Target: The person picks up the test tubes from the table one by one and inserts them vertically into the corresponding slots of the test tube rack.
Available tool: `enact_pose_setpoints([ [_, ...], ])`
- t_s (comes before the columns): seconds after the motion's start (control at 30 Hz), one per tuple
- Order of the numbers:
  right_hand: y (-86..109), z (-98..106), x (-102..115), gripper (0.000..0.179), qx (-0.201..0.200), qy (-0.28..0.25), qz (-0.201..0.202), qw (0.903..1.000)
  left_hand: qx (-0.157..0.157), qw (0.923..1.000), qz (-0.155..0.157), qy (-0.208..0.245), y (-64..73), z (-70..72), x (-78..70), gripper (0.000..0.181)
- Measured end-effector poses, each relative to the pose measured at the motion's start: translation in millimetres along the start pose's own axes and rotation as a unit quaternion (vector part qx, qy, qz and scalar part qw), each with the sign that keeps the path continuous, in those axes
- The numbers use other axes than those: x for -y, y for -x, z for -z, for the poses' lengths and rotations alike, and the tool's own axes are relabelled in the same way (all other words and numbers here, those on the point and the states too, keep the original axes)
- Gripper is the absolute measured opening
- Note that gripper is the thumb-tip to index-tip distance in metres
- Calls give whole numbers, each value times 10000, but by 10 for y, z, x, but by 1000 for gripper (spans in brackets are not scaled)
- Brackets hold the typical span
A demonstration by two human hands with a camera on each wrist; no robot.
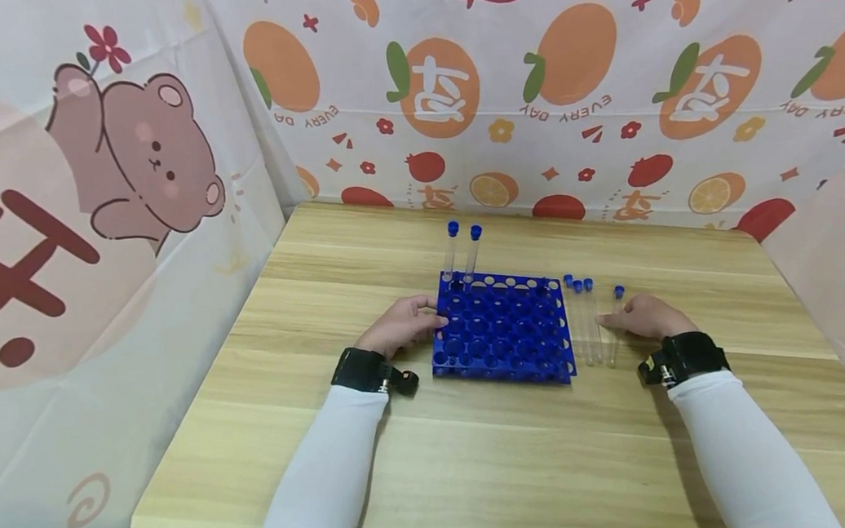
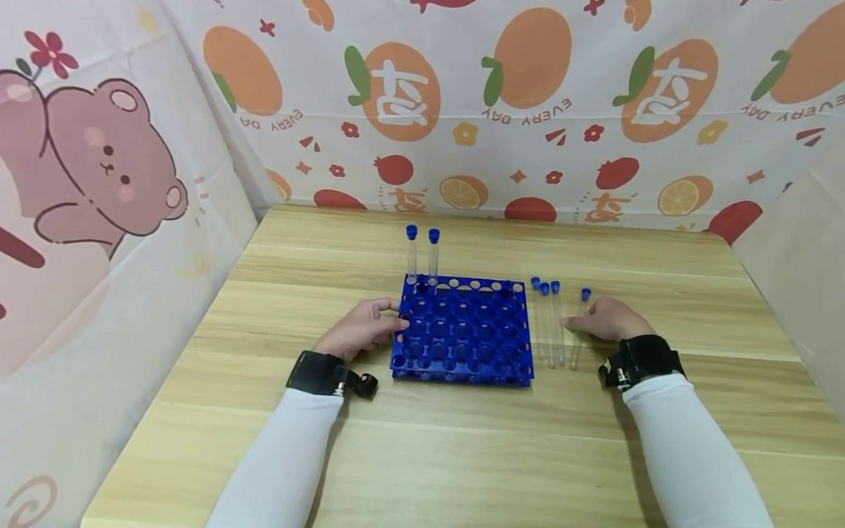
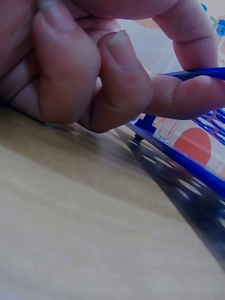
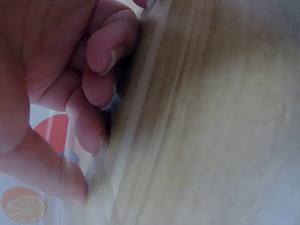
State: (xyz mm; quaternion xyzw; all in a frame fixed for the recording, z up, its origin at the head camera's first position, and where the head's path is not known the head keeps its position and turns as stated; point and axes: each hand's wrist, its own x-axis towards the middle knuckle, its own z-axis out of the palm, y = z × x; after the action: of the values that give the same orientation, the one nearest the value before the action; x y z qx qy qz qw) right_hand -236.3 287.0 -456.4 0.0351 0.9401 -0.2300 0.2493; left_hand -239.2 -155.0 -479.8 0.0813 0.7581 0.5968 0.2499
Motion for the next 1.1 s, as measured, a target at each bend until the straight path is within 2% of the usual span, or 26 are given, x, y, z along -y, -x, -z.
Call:
enact_pose_setpoints([
  [0.43,-8,26,-79,50,159,-63,263,9995,-21,10000,-46,42,31,-4,-1,30],
  [0.8,51,17,-154,51,-53,-153,498,9986,-9,9998,-22,188,36,-27,-11,29],
  [1.1,83,25,-228,36,13,-541,927,9942,5,9999,-110,131,33,-16,9,28],
])
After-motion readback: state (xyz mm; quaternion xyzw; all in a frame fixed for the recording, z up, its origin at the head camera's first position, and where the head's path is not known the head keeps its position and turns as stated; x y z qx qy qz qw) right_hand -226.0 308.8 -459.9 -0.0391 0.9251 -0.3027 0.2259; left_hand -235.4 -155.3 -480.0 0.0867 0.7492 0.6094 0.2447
